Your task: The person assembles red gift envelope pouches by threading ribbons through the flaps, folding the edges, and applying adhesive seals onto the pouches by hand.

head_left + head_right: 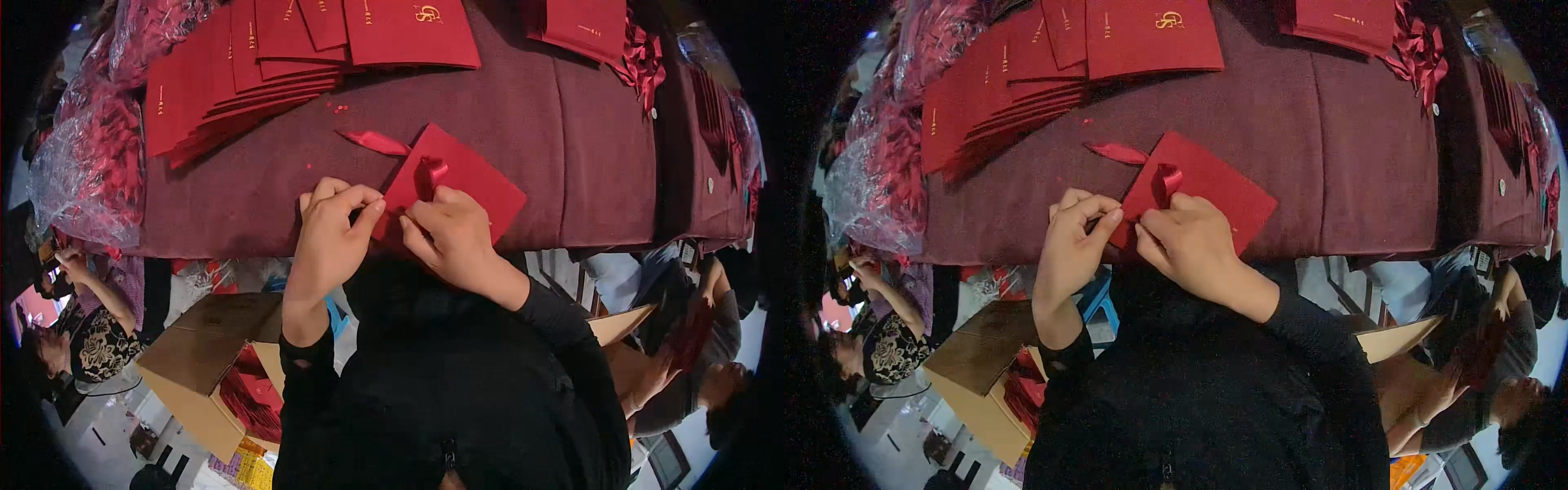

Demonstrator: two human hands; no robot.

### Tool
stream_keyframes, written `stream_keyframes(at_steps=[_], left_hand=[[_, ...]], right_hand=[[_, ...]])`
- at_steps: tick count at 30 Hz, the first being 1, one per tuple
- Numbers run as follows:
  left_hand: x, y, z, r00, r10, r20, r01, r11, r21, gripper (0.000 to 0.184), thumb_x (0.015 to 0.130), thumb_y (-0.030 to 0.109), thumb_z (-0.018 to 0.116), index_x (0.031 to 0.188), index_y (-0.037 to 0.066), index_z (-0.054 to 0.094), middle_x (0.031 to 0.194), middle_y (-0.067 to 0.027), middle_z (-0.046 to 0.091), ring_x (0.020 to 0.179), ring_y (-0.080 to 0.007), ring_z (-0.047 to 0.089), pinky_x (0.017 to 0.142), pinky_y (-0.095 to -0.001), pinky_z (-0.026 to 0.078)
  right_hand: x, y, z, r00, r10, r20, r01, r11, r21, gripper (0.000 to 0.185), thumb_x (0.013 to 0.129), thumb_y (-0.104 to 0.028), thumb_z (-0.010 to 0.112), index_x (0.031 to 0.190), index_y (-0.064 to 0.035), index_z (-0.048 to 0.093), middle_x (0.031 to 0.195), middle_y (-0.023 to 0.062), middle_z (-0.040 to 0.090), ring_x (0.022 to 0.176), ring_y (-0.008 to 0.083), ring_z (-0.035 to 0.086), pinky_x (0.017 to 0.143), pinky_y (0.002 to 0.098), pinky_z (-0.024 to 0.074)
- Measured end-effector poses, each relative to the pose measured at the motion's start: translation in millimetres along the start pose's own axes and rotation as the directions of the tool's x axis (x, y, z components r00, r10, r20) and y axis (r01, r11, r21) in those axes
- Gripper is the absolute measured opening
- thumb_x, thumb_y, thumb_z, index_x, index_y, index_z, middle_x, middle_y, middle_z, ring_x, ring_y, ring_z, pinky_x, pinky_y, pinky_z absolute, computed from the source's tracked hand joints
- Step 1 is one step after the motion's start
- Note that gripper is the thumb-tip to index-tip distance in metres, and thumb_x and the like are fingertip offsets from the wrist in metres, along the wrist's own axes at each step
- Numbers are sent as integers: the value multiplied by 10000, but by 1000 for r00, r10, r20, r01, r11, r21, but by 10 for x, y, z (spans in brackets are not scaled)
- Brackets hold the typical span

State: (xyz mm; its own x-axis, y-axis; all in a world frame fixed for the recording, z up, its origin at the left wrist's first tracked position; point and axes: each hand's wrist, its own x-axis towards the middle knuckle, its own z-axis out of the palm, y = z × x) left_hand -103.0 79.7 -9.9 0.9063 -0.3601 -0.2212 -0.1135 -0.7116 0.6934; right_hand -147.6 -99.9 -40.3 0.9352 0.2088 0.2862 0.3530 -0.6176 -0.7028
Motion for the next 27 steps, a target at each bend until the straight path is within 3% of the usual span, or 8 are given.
stream_keyframes(at_steps=[4, 6, 9, 12, 17, 19, 23, 27], left_hand=[[3, -68, 58, 1000, -16, -14, 15, 997, -82, 131, 880, 133, 662, 959, 33, 692, 914, -73, 574, 899, -199, 513, 841, -333, 401], [-1, -79, 79, 998, -52, -41, 47, 992, -118, 128, 865, 179, 657, 935, 83, 708, 899, -95, 597, 906, -260, 524, 860, -353, 368], [0, -140, 107, 996, -88, -25, 82, 982, -169, 127, 863, 180, 660, 938, 91, 710, 910, -95, 594, 907, -267, 510, 858, -355, 377], [-6, -126, 104, 996, -87, -32, 80, 981, -177, 126, 864, 180, 659, 937, 92, 710, 912, -95, 593, 902, -271, 504, 851, -358, 382], [-11, -117, 110, 999, -4, -45, 1, 997, -71, 117, 861, 164, 652, 936, 94, 708, 919, -102, 587, 918, -284, 507, 832, -372, 393], [-32, -77, 130, 996, -42, -76, 37, 997, -66, 118, 857, 164, 650, 938, 105, 711, 927, -106, 586, 923, -298, 511, 835, -379, 400], [-45, -90, 132, 998, -24, -52, 18, 992, -124, 124, 870, 174, 653, 966, 124, 714, 942, -76, 563, 948, -272, 476, 881, -367, 362], [-25, -130, 142, 998, 69, 7, -67, 989, -128, 165, 873, 182, 646, 980, 75, 710, 903, -76, 591, 939, -223, 521, 873, -343, 333]], right_hand=[[4, -23, 30, 1000, 14, -9, -15, 999, -38, 167, 762, -140, 676, 684, -73, 544, 592, 83, 544, 601, 265, 518, 554, 384, 420], [14, -39, 26, 1000, 16, -10, -16, 999, -46, 161, 753, -139, 679, 684, -74, 548, 590, 82, 549, 603, 265, 522, 555, 385, 420], [31, -79, 22, 998, 58, 8, -57, 996, -65, 154, 745, -134, 675, 674, -71, 553, 584, 85, 556, 601, 265, 527, 563, 385, 420], [39, -101, 42, 997, 79, -15, -80, 995, -54, 168, 756, -109, 674, 655, -58, 550, 574, 87, 535, 589, 261, 512, 538, 394, 404], [51, -169, 61, 987, 162, 10, -161, 984, -70, 130, 769, -117, 665, 689, -56, 582, 595, 107, 538, 617, 292, 535, 612, 405, 394], [44, -178, 65, 976, 212, 48, -206, 972, -109, 115, 784, -119, 650, 710, -54, 592, 607, 121, 539, 633, 311, 544, 625, 411, 385], [76, -222, 37, 987, 152, 46, -142, 973, -183, 145, 784, -146, 654, 693, -55, 586, 596, 132, 560, 610, 306, 562, 599, 416, 392], [58, -173, 65, 991, 125, 58, -108, 967, -229, 143, 780, -136, 657, 690, -52, 584, 575, 140, 547, 581, 311, 564, 590, 416, 390]])
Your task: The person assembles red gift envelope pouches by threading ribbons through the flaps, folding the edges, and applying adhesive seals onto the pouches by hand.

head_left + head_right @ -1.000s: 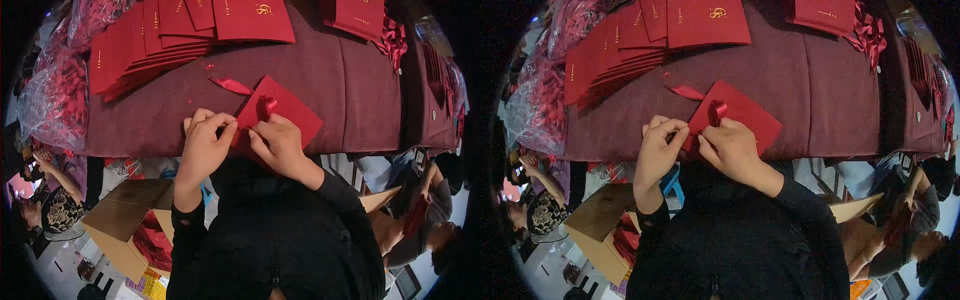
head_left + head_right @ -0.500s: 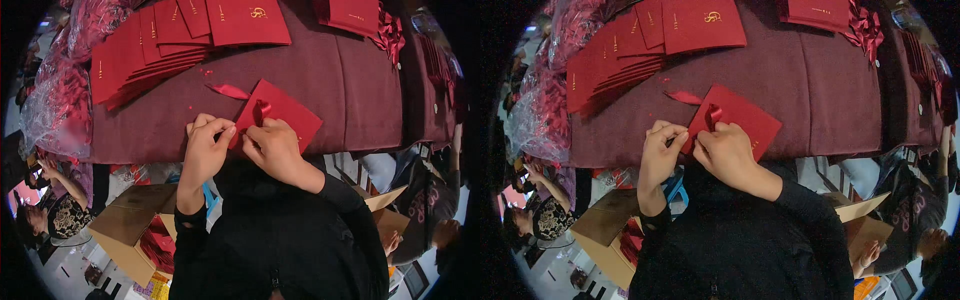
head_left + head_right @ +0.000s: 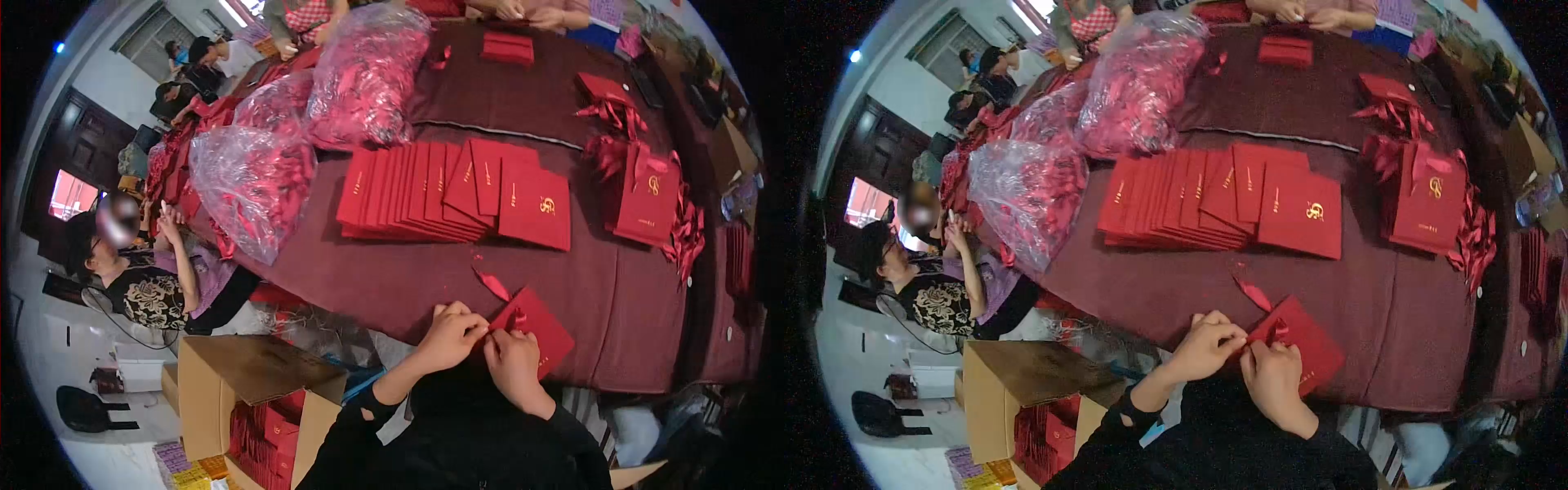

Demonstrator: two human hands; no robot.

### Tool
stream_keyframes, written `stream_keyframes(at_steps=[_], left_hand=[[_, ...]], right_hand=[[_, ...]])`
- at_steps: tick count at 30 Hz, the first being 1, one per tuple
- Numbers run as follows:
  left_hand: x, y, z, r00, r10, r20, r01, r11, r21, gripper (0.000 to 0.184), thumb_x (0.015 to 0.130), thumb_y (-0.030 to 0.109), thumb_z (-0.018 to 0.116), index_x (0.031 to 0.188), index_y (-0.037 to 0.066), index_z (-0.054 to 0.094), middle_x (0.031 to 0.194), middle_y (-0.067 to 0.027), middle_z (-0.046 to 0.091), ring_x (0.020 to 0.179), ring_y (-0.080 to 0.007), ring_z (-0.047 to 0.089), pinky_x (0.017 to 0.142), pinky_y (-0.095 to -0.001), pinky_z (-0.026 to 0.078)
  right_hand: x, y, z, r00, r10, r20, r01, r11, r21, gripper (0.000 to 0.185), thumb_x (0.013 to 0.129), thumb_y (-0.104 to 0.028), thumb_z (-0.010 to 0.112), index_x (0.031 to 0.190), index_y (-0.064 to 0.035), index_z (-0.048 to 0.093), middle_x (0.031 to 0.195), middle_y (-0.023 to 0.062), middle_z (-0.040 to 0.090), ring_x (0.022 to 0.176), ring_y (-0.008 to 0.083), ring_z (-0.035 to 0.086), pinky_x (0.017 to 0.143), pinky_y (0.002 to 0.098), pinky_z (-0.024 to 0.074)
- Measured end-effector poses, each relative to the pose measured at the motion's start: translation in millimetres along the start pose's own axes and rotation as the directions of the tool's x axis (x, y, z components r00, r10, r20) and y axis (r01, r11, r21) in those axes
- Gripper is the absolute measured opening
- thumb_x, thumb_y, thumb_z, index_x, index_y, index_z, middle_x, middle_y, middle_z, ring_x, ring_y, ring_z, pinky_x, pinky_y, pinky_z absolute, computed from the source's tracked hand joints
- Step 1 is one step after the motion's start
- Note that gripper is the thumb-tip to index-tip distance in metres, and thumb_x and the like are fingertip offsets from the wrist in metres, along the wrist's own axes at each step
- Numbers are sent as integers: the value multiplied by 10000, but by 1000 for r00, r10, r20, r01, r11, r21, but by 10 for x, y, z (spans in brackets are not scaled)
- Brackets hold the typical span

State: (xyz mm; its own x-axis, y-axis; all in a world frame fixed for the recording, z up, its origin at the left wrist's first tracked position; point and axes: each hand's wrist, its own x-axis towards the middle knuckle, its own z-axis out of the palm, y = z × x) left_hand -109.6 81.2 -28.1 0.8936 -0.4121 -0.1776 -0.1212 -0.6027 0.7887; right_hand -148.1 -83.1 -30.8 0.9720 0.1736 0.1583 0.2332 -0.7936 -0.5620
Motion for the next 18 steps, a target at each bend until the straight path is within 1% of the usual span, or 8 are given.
stream_keyframes(at_steps=[4, 6, 7, 8, 10, 11, 13, 18], left_hand=[[-3, -6, -70, 1000, -11, -6, 11, 1000, 11, 188, 872, 152, 638, 1032, 86, 711, 938, -76, 617, 969, -220, 531, 915, -350, 330], [-24, -101, -123, 992, 79, 103, -73, 995, -61, 219, 867, 139, 634, 1070, 93, 704, 930, -77, 617, 984, -215, 523, 941, -349, 325], [13, -162, -199, 967, 144, 210, -128, 988, -87, 260, 865, 132, 630, 1116, 98, 689, 956, -85, 619, 999, -210, 517, 942, -348, 337], [35, -143, -253, 969, 144, 199, -130, 988, -85, 260, 865, 132, 630, 1116, 98, 689, 956, -85, 619, 999, -210, 517, 942, -348, 337], [64, -89, -324, 914, 173, 368, -200, 979, 38, 283, 877, 129, 611, 1153, 100, 669, 999, -89, 621, 1025, -223, 523, 959, -371, 344], [74, -99, -322, 915, 174, 364, -202, 979, 39, 283, 877, 129, 611, 1153, 100, 669, 999, -89, 621, 1025, -223, 523, 959, -371, 344], [124, -144, -300, 901, 298, 315, -271, 954, -127, 265, 896, 125, 586, 1146, 81, 662, 1010, -81, 618, 1057, -237, 528, 962, -398, 348], [167, -162, -249, 882, 311, 355, -314, 948, -48, 216, 906, 123, 564, 1097, 42, 625, 1022, -85, 594, 1073, -259, 524, 956, -408, 348]], right_hand=[[30, -37, -27, 998, -55, 7, 55, 998, -34, 139, 795, -135, 651, 705, -51, 586, 593, 136, 569, 583, 302, 576, 595, 405, 392], [-7, -59, -112, 996, -80, 38, 82, 995, -63, 134, 801, -134, 650, 717, -53, 586, 606, 129, 578, 593, 294, 581, 598, 400, 393], [-7, -65, -156, 993, -108, 52, 111, 992, -55, 132, 809, -136, 649, 728, -58, 582, 625, 118, 588, 602, 286, 583, 601, 396, 394], [-15, -64, -175, 989, -133, 65, 136, 990, -45, 129, 817, -139, 648, 739, -63, 579, 644, 107, 598, 611, 277, 586, 603, 393, 396], [-70, 29, -98, 986, -157, 58, 161, 985, -59, 135, 824, -145, 649, 743, -67, 574, 654, 96, 600, 618, 270, 587, 605, 390, 397], [-91, 57, -72, 984, -170, 52, 173, 982, -69, 140, 830, -151, 649, 748, -71, 569, 665, 85, 602, 624, 263, 589, 606, 387, 399], [-77, 34, -97, 983, -178, 42, 180, 982, -64, 143, 832, -155, 650, 748, -74, 567, 660, 83, 595, 623, 260, 588, 603, 383, 400], [-66, 68, -97, 976, -217, -6, 216, 975, -55, 140, 834, -151, 656, 757, -76, 565, 636, 89, 579, 597, 260, 580, 580, 377, 398]])
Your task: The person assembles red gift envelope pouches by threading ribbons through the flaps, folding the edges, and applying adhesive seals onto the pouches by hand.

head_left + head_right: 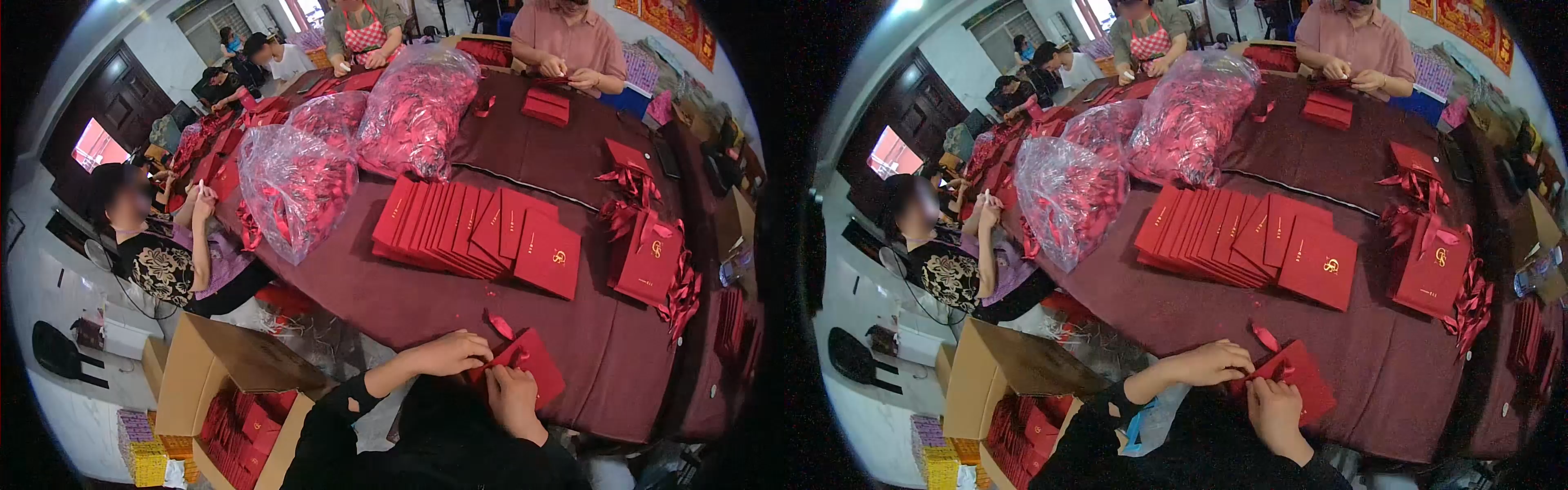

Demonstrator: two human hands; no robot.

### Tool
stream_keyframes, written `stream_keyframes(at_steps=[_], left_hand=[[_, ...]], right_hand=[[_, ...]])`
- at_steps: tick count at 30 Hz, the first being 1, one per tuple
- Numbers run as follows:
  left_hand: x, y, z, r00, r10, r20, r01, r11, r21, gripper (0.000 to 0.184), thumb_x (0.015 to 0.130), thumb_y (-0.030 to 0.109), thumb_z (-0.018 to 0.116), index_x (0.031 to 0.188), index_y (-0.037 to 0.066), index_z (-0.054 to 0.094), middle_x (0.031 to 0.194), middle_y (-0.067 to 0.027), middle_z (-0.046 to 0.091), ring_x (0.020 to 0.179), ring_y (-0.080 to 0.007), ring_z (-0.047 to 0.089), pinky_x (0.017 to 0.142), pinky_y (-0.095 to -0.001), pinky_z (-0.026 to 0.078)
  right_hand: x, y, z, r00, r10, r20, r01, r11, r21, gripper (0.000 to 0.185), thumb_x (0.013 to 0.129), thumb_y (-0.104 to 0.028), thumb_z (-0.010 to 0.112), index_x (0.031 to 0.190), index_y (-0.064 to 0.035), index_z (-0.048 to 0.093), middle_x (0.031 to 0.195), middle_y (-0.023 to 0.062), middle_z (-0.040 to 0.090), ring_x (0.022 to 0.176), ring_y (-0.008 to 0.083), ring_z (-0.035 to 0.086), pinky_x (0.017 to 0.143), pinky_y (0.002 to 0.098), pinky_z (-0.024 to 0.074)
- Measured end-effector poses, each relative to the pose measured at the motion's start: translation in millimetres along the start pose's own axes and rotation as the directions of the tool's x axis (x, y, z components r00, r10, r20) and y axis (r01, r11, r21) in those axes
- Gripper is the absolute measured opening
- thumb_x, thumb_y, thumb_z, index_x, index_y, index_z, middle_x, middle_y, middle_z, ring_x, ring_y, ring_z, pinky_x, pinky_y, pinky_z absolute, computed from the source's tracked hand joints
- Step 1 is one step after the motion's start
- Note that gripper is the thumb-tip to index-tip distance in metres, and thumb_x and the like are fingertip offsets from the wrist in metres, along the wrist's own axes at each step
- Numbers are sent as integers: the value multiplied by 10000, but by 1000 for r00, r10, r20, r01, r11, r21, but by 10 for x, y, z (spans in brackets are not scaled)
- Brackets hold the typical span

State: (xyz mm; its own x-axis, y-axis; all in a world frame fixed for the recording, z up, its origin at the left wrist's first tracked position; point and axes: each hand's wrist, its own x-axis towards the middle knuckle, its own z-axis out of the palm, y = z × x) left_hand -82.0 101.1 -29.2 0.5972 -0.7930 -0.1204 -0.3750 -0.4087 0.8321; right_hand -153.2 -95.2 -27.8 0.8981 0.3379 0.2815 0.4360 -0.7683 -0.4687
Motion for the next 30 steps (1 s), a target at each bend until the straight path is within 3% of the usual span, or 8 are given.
stream_keyframes(at_steps=[5, 7, 12, 15, 18, 19, 20, 30], left_hand=[[-14, -18, 49, 999, 36, 17, -39, 987, 157, 214, 900, 103, 547, 1102, 32, 543, 1073, -100, 523, 1053, -275, 502, 933, -409, 359], [-34, -33, 68, 986, 143, -82, -129, 980, 154, 169, 880, 88, 547, 1039, 29, 552, 997, -119, 543, 1003, -295, 532, 893, -405, 382], [-59, 8, 50, 991, 106, -80, -94, 986, 139, 181, 871, 65, 540, 1040, 0, 545, 1002, -165, 536, 971, -351, 545, 854, -424, 426], [-92, 29, 71, 995, 52, -80, -38, 984, 172, 204, 905, 57, 512, 1094, -16, 530, 1028, -166, 519, 951, -354, 544, 829, -424, 450], [-118, 117, 35, 991, 26, -134, -7, 990, 140, 203, 883, 29, 508, 1074, -30, 548, 1018, -184, 535, 932, -370, 571, 770, -411, 483], [-111, 63, 72, 970, 142, -195, -107, 978, 178, 187, 868, 14, 521, 1043, -32, 567, 1009, -187, 545, 908, -370, 582, 756, -406, 492], [-100, 178, 3, 986, 23, -168, 0, 991, 136, 177, 862, -3, 528, 1028, -40, 577, 1001, -186, 547, 895, -368, 587, 760, -398, 491], [-94, 157, 24, 963, -43, -266, 51, 998, 26, 131, 849, -39, 531, 972, -42, 576, 929, -182, 566, 832, -352, 605, 720, -377, 492]], right_hand=[[20, 54, -49, 994, 62, 94, -72, 991, 111, 200, 836, -206, 693, 783, -56, 573, 593, 118, 570, 580, 305, 588, 535, 399, 435], [11, 128, -108, 994, 69, 80, -83, 979, 184, 241, 817, -235, 725, 869, -33, 602, 691, 126, 596, 624, 304, 612, 553, 384, 478], [-10, 291, -201, 976, 73, 205, -169, 847, 504, 405, 766, -233, 782, 1079, -41, 611, 1087, 109, 580, 660, 200, 615, 585, 322, 515], [-21, 330, -147, 993, -11, 118, -50, 863, 503, 421, 765, -244, 787, 1101, -60, 614, 1141, 93, 578, 677, 173, 622, 593, 305, 522], [-1, 315, -187, 990, -4, 140, -70, 852, 519, 437, 769, -235, 778, 1135, -64, 610, 1192, 107, 572, 898, 232, 660, 708, 315, 555], [1, 326, -196, 993, -32, 114, -31, 862, 506, 439, 773, -224, 771, 1147, -65, 606, 1222, 123, 564, 1025, 281, 638, 788, 349, 551], [2, 339, -179, 991, -24, 129, -51, 834, 549, 433, 774, -214, 766, 1149, -70, 605, 1238, 128, 560, 1066, 313, 625, 842, 377, 537], [-8, 397, -121, 999, -25, 47, -9, 795, 607, 332, 772, -152, 757, 1072, -84, 633, 1221, 113, 553, 1081, 308, 606, 841, 369, 534]])
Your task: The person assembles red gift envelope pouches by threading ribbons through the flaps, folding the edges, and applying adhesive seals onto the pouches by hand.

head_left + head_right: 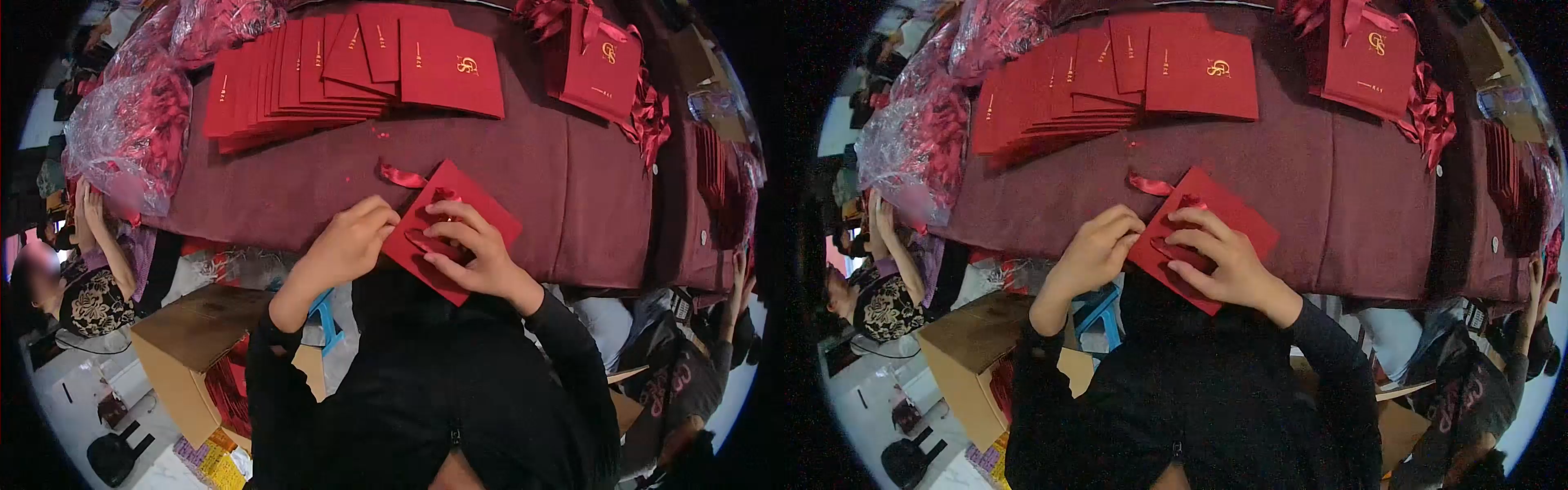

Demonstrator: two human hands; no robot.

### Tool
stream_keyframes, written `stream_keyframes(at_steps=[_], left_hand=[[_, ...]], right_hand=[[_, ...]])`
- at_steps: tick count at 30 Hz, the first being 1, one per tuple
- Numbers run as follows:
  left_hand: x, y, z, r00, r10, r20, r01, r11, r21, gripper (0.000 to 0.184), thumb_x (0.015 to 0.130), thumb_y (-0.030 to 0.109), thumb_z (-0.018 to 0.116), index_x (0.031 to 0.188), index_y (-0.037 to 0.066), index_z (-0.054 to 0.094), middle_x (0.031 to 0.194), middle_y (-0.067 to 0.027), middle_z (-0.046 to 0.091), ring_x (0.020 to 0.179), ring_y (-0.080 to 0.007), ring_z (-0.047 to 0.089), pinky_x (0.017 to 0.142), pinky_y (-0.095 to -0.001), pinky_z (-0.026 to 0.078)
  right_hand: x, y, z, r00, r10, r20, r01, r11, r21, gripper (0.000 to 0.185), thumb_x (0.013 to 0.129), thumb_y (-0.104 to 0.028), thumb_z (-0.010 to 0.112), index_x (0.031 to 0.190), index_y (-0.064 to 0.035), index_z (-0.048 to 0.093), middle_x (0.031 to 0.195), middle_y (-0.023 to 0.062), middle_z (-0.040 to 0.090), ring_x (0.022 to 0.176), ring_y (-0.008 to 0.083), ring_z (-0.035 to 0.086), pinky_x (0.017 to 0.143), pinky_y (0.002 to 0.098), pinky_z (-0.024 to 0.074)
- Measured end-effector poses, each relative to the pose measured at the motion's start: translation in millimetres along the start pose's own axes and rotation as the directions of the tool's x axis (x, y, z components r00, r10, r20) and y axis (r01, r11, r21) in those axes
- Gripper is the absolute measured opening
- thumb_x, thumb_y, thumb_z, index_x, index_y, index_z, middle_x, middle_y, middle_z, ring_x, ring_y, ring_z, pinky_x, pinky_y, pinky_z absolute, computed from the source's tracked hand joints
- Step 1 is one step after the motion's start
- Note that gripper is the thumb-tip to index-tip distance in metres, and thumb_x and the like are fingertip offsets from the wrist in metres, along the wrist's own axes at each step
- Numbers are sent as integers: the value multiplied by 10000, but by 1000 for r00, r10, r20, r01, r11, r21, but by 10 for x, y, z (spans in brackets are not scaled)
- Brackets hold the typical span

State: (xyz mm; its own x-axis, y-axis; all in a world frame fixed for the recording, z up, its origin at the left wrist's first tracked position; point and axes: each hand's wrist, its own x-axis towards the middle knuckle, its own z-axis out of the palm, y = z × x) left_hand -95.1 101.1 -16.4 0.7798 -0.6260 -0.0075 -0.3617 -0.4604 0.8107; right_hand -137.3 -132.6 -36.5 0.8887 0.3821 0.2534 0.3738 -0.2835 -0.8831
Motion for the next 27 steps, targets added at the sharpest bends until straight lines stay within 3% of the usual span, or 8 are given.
stream_keyframes(at_steps=[8, 10, 12, 13, 18, 22, 25, 27], left_hand=[[-23, 55, 24, 996, -68, -52, 65, 996, -56, 103, 840, -38, 562, 942, -25, 569, 902, -177, 551, 833, -386, 588, 698, -402, 483], [-30, 7, 18, 988, -44, -150, 40, 999, -30, 69, 869, -43, 550, 936, -36, 564, 897, -151, 555, 753, -312, 625, 642, -357, 502], [-83, -53, -134, 937, -328, -122, 263, 889, -375, 53, 905, -44, 525, 943, -50, 560, 896, -109, 550, 669, -195, 631, 573, -289, 508], [-119, -74, -136, 952, -260, -161, 190, 916, -352, 60, 924, -47, 507, 945, -60, 561, 897, -79, 536, 628, -117, 610, 530, -236, 501], [-137, -107, -273, 948, -225, -223, 176, 959, -220, 61, 909, -41, 547, 937, -44, 601, 906, -78, 563, 698, -118, 604, 572, -233, 498], [-150, -164, -416, 920, -131, -370, 183, 977, 110, 71, 857, -28, 596, 928, -30, 595, 863, -150, 569, 755, -281, 596, 670, -317, 476], [-203, -266, -538, 911, -122, -395, 176, 979, 105, 68, 860, -31, 589, 927, -24, 599, 874, -134, 575, 740, -257, 587, 657, -303, 470], [-227, -308, -545, 926, -77, -371, 124, 987, 105, 70, 858, -35, 588, 924, -19, 602, 857, -120, 578, 709, -240, 581, 630, -295, 461]], right_hand=[[-57, 76, -61, 999, -42, 22, 39, 995, 88, 281, 728, -99, 769, 969, -55, 631, 1115, 126, 500, 916, 247, 588, 787, 328, 490], [-73, 43, -77, 1000, 5, 28, -10, 988, 153, 259, 715, -87, 766, 928, -56, 622, 1110, 124, 498, 927, 245, 570, 793, 334, 480], [-86, 62, -76, 999, -44, 11, 41, 979, 201, 240, 695, -91, 783, 871, -52, 625, 1088, 126, 493, 1019, 248, 520, 894, 354, 422], [-70, 60, -116, 998, -24, 50, 18, 993, 115, 228, 687, -93, 780, 869, -63, 646, 1093, 117, 498, 1056, 265, 503, 914, 376, 415], [-49, 67, -13, 979, -195, -61, 185, 973, -139, 245, 680, -126, 777, 901, -116, 672, 1096, 81, 536, 1100, 293, 501, 928, 430, 367], [-45, 54, -53, 984, -170, -48, 163, 977, -135, 231, 682, -124, 775, 894, -113, 684, 1068, 85, 548, 1083, 294, 505, 924, 416, 371], [-27, 77, -68, 993, -92, 75, 95, 995, -38, 340, 692, -167, 784, 991, -80, 646, 1094, 116, 538, 1064, 318, 508, 917, 427, 385], [-6, 67, 86, 988, 118, -98, -125, 990, -69, 535, 693, -246, 802, 1119, -35, 558, 1128, 156, 519, 1053, 351, 505, 911, 456, 400]])
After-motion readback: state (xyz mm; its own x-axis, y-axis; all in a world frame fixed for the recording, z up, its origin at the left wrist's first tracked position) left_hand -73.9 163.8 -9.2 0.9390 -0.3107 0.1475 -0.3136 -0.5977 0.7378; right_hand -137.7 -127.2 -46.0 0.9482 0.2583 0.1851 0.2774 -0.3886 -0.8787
